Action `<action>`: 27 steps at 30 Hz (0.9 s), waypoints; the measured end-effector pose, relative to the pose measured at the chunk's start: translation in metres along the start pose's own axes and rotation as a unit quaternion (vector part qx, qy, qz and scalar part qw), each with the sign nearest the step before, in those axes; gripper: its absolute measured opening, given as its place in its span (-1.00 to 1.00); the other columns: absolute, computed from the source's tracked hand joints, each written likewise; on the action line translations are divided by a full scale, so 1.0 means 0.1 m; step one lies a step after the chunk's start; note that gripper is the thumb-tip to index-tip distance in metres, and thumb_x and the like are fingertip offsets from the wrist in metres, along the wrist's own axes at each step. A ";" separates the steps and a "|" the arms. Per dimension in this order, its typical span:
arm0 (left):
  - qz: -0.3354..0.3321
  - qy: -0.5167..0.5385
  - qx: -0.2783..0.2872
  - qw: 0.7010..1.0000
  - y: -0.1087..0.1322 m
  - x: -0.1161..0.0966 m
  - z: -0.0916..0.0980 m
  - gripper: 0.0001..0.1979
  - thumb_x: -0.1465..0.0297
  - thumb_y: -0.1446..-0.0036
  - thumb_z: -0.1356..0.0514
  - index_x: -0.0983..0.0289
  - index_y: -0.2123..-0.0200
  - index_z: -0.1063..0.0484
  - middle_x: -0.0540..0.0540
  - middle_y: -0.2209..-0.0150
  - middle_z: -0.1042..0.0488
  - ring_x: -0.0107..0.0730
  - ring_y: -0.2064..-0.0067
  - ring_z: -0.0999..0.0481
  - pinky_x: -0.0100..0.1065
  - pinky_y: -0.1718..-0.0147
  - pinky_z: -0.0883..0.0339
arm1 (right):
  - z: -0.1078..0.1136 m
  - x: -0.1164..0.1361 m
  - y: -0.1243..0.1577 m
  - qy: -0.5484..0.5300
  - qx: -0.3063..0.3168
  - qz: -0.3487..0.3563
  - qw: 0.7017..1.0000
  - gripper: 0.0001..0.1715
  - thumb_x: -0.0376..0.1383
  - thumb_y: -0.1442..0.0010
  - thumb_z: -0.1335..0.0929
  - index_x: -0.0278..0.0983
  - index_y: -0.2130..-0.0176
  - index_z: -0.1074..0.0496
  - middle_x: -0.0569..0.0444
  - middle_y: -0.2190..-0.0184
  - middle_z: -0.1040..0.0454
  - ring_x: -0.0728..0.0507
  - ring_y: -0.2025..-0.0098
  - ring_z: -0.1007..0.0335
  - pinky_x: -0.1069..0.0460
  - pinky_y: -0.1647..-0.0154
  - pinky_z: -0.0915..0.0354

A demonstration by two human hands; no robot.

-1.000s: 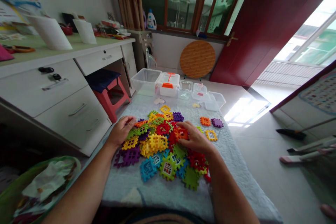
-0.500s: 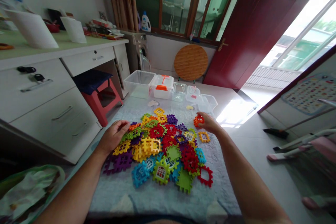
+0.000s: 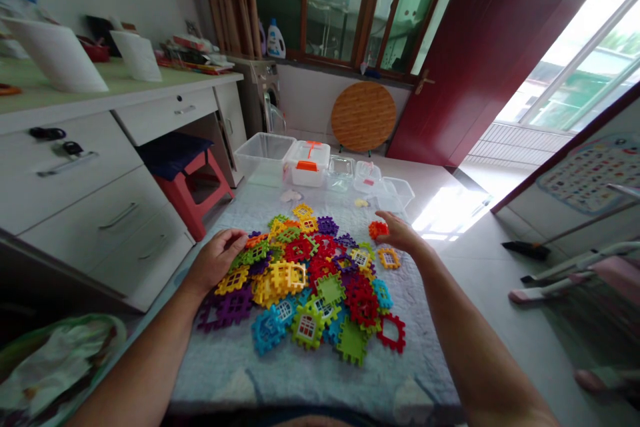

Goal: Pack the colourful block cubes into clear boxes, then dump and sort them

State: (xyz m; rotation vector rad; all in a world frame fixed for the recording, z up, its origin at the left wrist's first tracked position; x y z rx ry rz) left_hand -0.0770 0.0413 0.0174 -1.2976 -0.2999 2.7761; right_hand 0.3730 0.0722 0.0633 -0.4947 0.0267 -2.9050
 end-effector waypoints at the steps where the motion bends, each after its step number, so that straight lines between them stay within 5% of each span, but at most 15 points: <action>1: -0.001 0.000 0.000 1.000 0.00 0.00 0.00 -0.50 -0.05 -0.14 -0.08 0.25 0.17 -0.49 0.12 0.14 -0.55 -0.14 0.07 -0.52 -0.26 0.00 -0.32 | 0.07 0.02 0.06 -0.013 -0.021 0.006 1.000 -0.22 -0.35 0.01 -0.43 -0.26 -0.20 -0.27 -0.15 -0.20 -0.34 -0.26 -0.21 -0.28 -0.14 -0.21 -0.22; 4: -0.002 0.000 0.001 1.000 0.01 -0.01 0.00 -0.50 -0.04 -0.14 -0.08 0.25 0.17 -0.49 0.12 0.14 -0.55 -0.14 0.06 -0.51 -0.26 -0.01 -0.31 | 0.28 0.05 0.35 -0.070 -0.090 0.000 0.993 -0.36 -0.26 -0.11 -0.36 -0.28 -0.18 -0.28 -0.15 -0.09 -0.42 -0.21 -0.07 -0.40 -0.10 -0.08 -0.33; 8: -0.006 -0.002 0.006 1.000 0.01 -0.03 -0.01 -0.51 -0.04 -0.14 -0.08 0.25 0.17 -0.49 0.12 0.14 -0.55 -0.15 0.06 -0.51 -0.26 -0.01 -0.31 | 0.18 -0.03 0.72 -0.062 -0.070 -0.107 0.990 -0.57 -0.21 -0.15 -0.32 -0.29 -0.01 -0.41 -0.06 0.21 -0.53 -0.18 0.22 -0.48 -0.05 0.18 -0.38; 15: -0.010 0.007 0.008 1.000 0.01 -0.02 -0.02 -0.51 -0.04 -0.14 -0.09 0.25 0.17 -0.49 0.11 0.14 -0.55 -0.17 0.07 -0.51 -0.27 -0.01 -0.31 | -0.18 0.01 0.87 0.020 -0.027 -0.189 0.981 -0.34 -0.11 -0.10 -0.36 -0.34 -0.13 -0.33 -0.20 0.00 -0.42 -0.28 0.01 -0.41 -0.08 0.04 -0.29; 27: 0.072 0.113 -0.028 0.991 0.06 0.01 0.05 -0.54 -0.02 0.01 -0.19 0.24 0.23 -0.49 0.05 0.25 -0.57 -0.20 0.20 -0.55 -0.31 0.11 -0.39 | -0.20 -0.04 0.91 0.026 -0.027 -0.202 0.979 -0.43 -0.12 -0.10 -0.35 -0.27 -0.08 -0.36 -0.09 0.05 -0.39 -0.20 0.08 -0.39 0.01 0.13 -0.24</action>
Point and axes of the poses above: each hand's wrist, its own y-axis away from the middle knuckle, its own z-axis out of the back of the hand, x = y × z, the point moved 8 cm from there along -y, towards the middle knuckle
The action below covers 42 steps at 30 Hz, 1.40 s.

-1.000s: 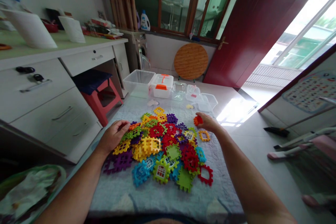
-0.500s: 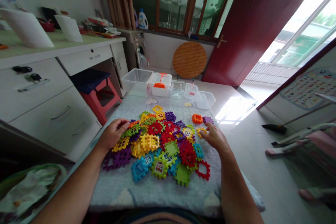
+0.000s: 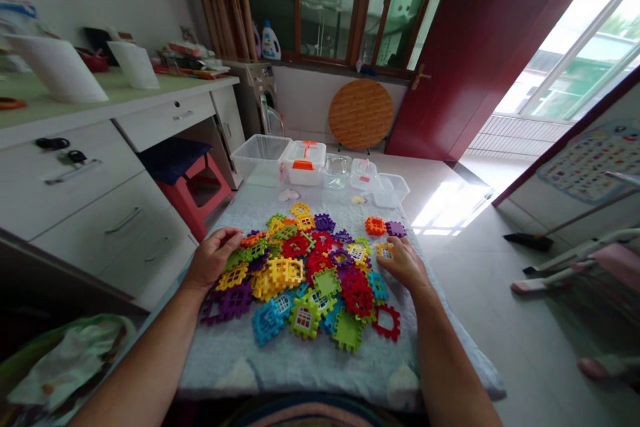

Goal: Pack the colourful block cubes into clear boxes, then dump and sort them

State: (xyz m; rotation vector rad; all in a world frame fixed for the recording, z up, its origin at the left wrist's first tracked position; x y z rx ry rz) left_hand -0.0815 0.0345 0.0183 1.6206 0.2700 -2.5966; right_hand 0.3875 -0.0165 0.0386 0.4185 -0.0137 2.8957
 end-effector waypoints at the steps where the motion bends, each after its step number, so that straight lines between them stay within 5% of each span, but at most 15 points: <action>1: 0.007 0.008 -0.006 1.000 0.00 0.00 0.01 -0.53 -0.01 0.03 -0.19 0.24 0.23 -0.49 0.05 0.25 -0.57 -0.20 0.20 -0.55 -0.31 0.11 -0.39 | 0.00 0.00 0.00 0.004 -0.001 0.000 1.000 -0.48 -0.11 -0.10 -0.35 -0.25 -0.03 -0.39 -0.07 0.07 -0.40 -0.19 0.10 -0.39 0.02 0.16 -0.23; 11: 0.005 -0.003 -0.026 1.000 0.02 -0.07 0.03 -0.57 0.00 0.03 -0.21 0.24 0.30 -0.49 0.01 0.37 -0.56 -0.23 0.28 -0.54 -0.33 0.20 -0.40 | 0.01 -0.06 0.01 0.008 -0.019 -0.002 1.000 -0.61 -0.03 -0.09 -0.36 -0.26 0.20 -0.40 -0.04 0.17 -0.39 -0.17 0.16 -0.35 0.03 0.27 -0.17; 20: -0.010 -0.025 -0.046 0.999 0.00 -0.04 0.08 -0.61 0.04 -0.01 -0.18 0.24 0.31 -0.49 0.02 0.37 -0.54 -0.25 0.27 -0.52 -0.34 0.20 -0.36 | -0.02 -0.10 -0.05 -0.007 -0.029 0.011 0.999 -0.60 -0.02 -0.10 -0.34 -0.26 0.19 -0.40 -0.03 0.19 -0.39 -0.17 0.16 -0.36 0.01 0.21 -0.21; 31: -0.016 -0.035 -0.055 0.998 0.01 -0.03 0.10 -0.62 0.04 -0.03 -0.17 0.24 0.31 -0.50 0.02 0.38 -0.55 -0.24 0.27 -0.52 -0.34 0.21 -0.36 | -0.07 -0.03 -0.11 -0.037 -0.050 0.062 0.996 -0.82 -0.32 -0.08 -0.28 -0.26 0.28 -0.42 0.01 0.30 -0.40 -0.14 0.23 -0.33 0.03 0.22 -0.18; 38: -0.013 -0.036 -0.060 0.997 0.00 -0.02 0.11 -0.64 0.05 -0.03 -0.18 0.23 0.34 -0.49 0.02 0.41 -0.55 -0.25 0.30 -0.52 -0.34 0.24 -0.37 | -0.07 -0.05 -0.07 -0.075 0.009 0.139 0.987 -0.59 -0.29 -0.01 -0.35 -0.20 0.08 -0.46 0.01 0.12 -0.41 -0.20 0.03 -0.32 -0.08 -0.08 -0.20; 42: -0.018 -0.050 -0.061 0.997 -0.01 0.00 0.11 -0.63 0.05 -0.03 -0.18 0.23 0.35 -0.50 0.02 0.40 -0.55 -0.25 0.31 -0.52 -0.33 0.24 -0.36 | -0.07 -0.07 -0.03 -0.067 0.039 0.133 0.988 -0.55 -0.31 0.00 -0.36 -0.19 0.05 -0.46 0.00 0.10 -0.40 -0.20 0.01 -0.32 -0.08 -0.10 -0.21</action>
Point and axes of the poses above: each hand's wrist, its own y-axis away from the middle knuckle, its own z-axis out of the back of the hand, x = y × z, the point moved 8 cm from there along -y, towards the middle knuckle
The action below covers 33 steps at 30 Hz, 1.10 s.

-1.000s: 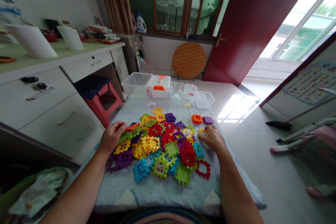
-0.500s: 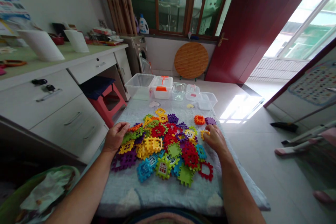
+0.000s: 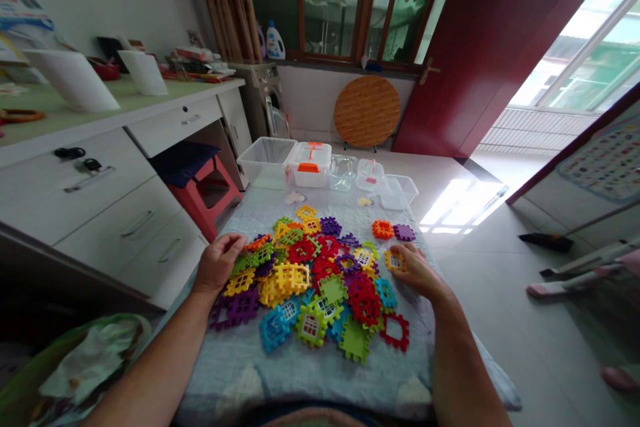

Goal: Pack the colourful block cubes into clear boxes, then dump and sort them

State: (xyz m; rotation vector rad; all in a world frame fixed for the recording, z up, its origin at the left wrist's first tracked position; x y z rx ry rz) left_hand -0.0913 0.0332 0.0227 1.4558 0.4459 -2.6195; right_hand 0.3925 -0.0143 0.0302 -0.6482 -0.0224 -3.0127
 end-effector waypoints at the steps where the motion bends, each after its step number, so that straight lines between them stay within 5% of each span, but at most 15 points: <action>1: 0.000 -0.002 0.000 1.000 0.00 0.00 0.00 -0.63 0.04 -0.03 -0.18 0.23 0.34 -0.50 0.02 0.40 -0.55 -0.25 0.31 -0.52 -0.32 0.24 -0.36 | 0.00 -0.01 0.00 0.007 0.003 -0.007 1.000 -0.55 -0.30 0.00 -0.37 -0.21 0.05 -0.46 -0.01 0.12 -0.40 -0.20 0.03 -0.32 -0.08 -0.09 -0.21; 6: 0.007 -0.008 0.000 1.000 0.00 0.00 0.00 -0.64 0.06 -0.01 -0.18 0.23 0.35 -0.50 0.03 0.39 -0.55 -0.23 0.29 -0.52 -0.31 0.22 -0.37 | 0.03 -0.03 0.01 0.007 -0.008 -0.024 1.000 -0.53 -0.17 -0.04 -0.39 -0.28 0.05 -0.45 -0.06 0.15 -0.40 -0.23 0.06 -0.35 -0.12 -0.08 -0.24; 11: 0.004 -0.010 0.000 1.000 -0.01 -0.02 -0.01 -0.66 0.08 0.01 -0.18 0.23 0.35 -0.50 0.03 0.37 -0.57 -0.21 0.26 -0.53 -0.32 0.19 -0.38 | 0.13 0.31 0.02 -0.082 -0.077 0.070 0.991 -0.48 -0.13 -0.12 -0.37 -0.22 -0.06 -0.37 -0.06 -0.02 -0.38 -0.22 -0.07 -0.30 -0.13 -0.14 -0.22; 15: 0.010 -0.015 0.002 1.000 -0.01 0.01 -0.02 -0.66 0.08 0.01 -0.18 0.23 0.35 -0.50 0.02 0.38 -0.56 -0.22 0.28 -0.53 -0.32 0.21 -0.38 | 0.02 0.67 0.00 -0.087 -0.040 0.125 0.988 -0.57 -0.20 -0.10 -0.39 -0.24 0.02 -0.42 -0.06 0.04 -0.45 -0.24 -0.07 -0.31 -0.15 -0.17 -0.20; 19: 0.007 -0.010 0.003 1.000 0.00 0.01 -0.02 -0.67 0.08 0.00 -0.18 0.22 0.35 -0.50 0.03 0.36 -0.56 -0.22 0.26 -0.53 -0.31 0.19 -0.37 | -0.08 0.77 -0.02 -0.070 -0.020 0.118 0.990 -0.59 -0.28 -0.06 -0.40 -0.25 0.05 -0.45 -0.06 0.09 -0.49 -0.23 -0.02 -0.35 -0.14 -0.14 -0.22; 23: 0.009 -0.004 0.005 1.000 0.01 0.00 -0.02 -0.68 0.08 0.01 -0.19 0.21 0.35 -0.50 0.03 0.35 -0.56 -0.21 0.25 -0.53 -0.31 0.19 -0.37 | 0.01 0.62 -0.02 -0.111 -0.044 0.098 0.988 -0.55 -0.26 -0.05 -0.39 -0.24 0.02 -0.43 -0.04 0.08 -0.49 -0.20 0.02 -0.39 -0.12 -0.08 -0.27; 29: 0.013 -0.006 0.010 1.000 0.00 0.00 -0.04 -0.66 0.06 0.03 -0.19 0.21 0.36 -0.50 0.03 0.37 -0.56 -0.19 0.27 -0.53 -0.30 0.20 -0.38 | 0.35 0.04 0.02 -0.166 -0.159 -0.002 0.973 -0.51 -0.13 -0.05 -0.37 -0.24 0.02 -0.41 -0.04 0.14 -0.51 -0.16 0.22 -0.40 -0.10 0.15 -0.36; 33: 0.011 -0.015 0.012 1.000 -0.01 0.00 -0.03 -0.66 0.07 0.03 -0.19 0.21 0.35 -0.50 0.04 0.36 -0.57 -0.18 0.25 -0.54 -0.29 0.19 -0.38 | 0.26 -0.10 0.03 -0.134 -0.110 -0.008 0.985 -0.50 -0.17 -0.02 -0.37 -0.25 0.03 -0.41 -0.05 0.12 -0.49 -0.17 0.19 -0.41 -0.11 0.11 -0.36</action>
Point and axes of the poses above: each hand's wrist, its own y-axis away from the middle knuckle, its own z-axis out of the back of the hand, x = y × z, the point moved 8 cm from there along -y, towards the middle knuckle
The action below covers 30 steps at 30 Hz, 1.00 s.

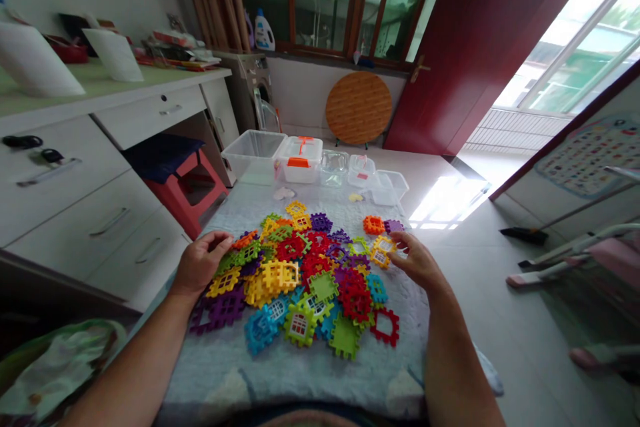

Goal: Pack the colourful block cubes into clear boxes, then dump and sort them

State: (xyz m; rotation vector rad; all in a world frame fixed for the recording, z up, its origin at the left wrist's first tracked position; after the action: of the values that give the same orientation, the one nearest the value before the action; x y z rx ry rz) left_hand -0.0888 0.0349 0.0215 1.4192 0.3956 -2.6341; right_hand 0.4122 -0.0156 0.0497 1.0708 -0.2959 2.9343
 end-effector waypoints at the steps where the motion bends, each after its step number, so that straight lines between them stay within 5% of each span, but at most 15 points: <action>1: 0.000 -0.001 0.000 1.000 0.00 0.00 0.00 -0.66 0.06 0.03 -0.19 0.21 0.35 -0.50 0.04 0.36 -0.58 -0.18 0.25 -0.54 -0.29 0.19 -0.38 | -0.05 -0.02 0.01 0.013 0.026 0.000 1.000 -0.50 -0.19 -0.01 -0.38 -0.26 0.03 -0.42 -0.05 0.13 -0.48 -0.17 0.17 -0.41 -0.11 0.08 -0.35; 4: 0.001 -0.009 0.004 1.000 0.00 -0.01 0.00 -0.66 0.06 0.05 -0.20 0.21 0.36 -0.50 0.03 0.37 -0.58 -0.18 0.25 -0.54 -0.31 0.20 -0.38 | -0.18 -0.02 0.04 0.061 0.077 0.008 0.995 -0.48 -0.20 0.01 -0.41 -0.26 0.02 -0.44 -0.06 0.10 -0.44 -0.21 0.07 -0.38 -0.12 -0.03 -0.30; 10: 0.000 -0.014 0.016 1.000 0.00 0.01 -0.02 -0.66 0.07 0.04 -0.20 0.21 0.34 -0.51 0.02 0.34 -0.58 -0.20 0.24 -0.54 -0.33 0.18 -0.38 | -0.26 0.04 0.04 0.131 0.076 -0.007 0.988 -0.33 -0.05 0.00 -0.44 -0.30 -0.05 -0.39 -0.12 0.06 -0.37 -0.28 -0.02 -0.31 -0.13 -0.08 -0.24; 15: -0.007 -0.023 0.020 1.000 -0.01 0.06 -0.03 -0.68 0.09 0.03 -0.21 0.20 0.33 -0.51 0.01 0.34 -0.58 -0.22 0.25 -0.55 -0.34 0.17 -0.38 | -0.29 0.08 0.03 0.166 0.080 -0.013 0.983 -0.53 -0.12 -0.03 -0.42 -0.26 0.08 -0.44 -0.04 0.17 -0.37 -0.23 0.07 -0.31 -0.08 -0.02 -0.22; 22: -0.010 -0.027 0.029 0.999 -0.01 0.03 -0.05 -0.66 0.07 0.03 -0.20 0.20 0.33 -0.51 0.01 0.36 -0.58 -0.23 0.28 -0.55 -0.35 0.21 -0.39 | -0.33 0.08 0.03 0.197 0.084 -0.024 0.976 -0.52 -0.12 -0.01 -0.41 -0.27 0.08 -0.42 -0.06 0.15 -0.37 -0.25 0.03 -0.28 -0.07 -0.01 -0.18; 30: -0.026 -0.040 0.031 0.998 0.00 -0.01 -0.05 -0.65 0.07 0.01 -0.19 0.21 0.32 -0.51 0.03 0.33 -0.59 -0.21 0.26 -0.55 -0.31 0.18 -0.37 | -0.07 0.44 -0.22 0.169 -0.001 0.050 0.984 -0.51 -0.25 0.06 -0.39 -0.23 0.07 -0.37 -0.04 0.15 -0.36 -0.25 0.06 -0.27 -0.11 -0.01 -0.18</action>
State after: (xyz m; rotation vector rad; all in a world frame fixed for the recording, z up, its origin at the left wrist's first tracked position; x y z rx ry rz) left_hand -0.0845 0.0365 0.0196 1.3332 0.3489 -2.7573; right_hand 0.3761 0.0047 0.0765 0.5534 -0.3539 3.1303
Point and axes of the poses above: each hand's wrist, its own y-axis away from the middle knuckle, its own z-axis out of the back of the hand, x = y × z, the point moved 8 cm from there along -y, towards the middle knuckle
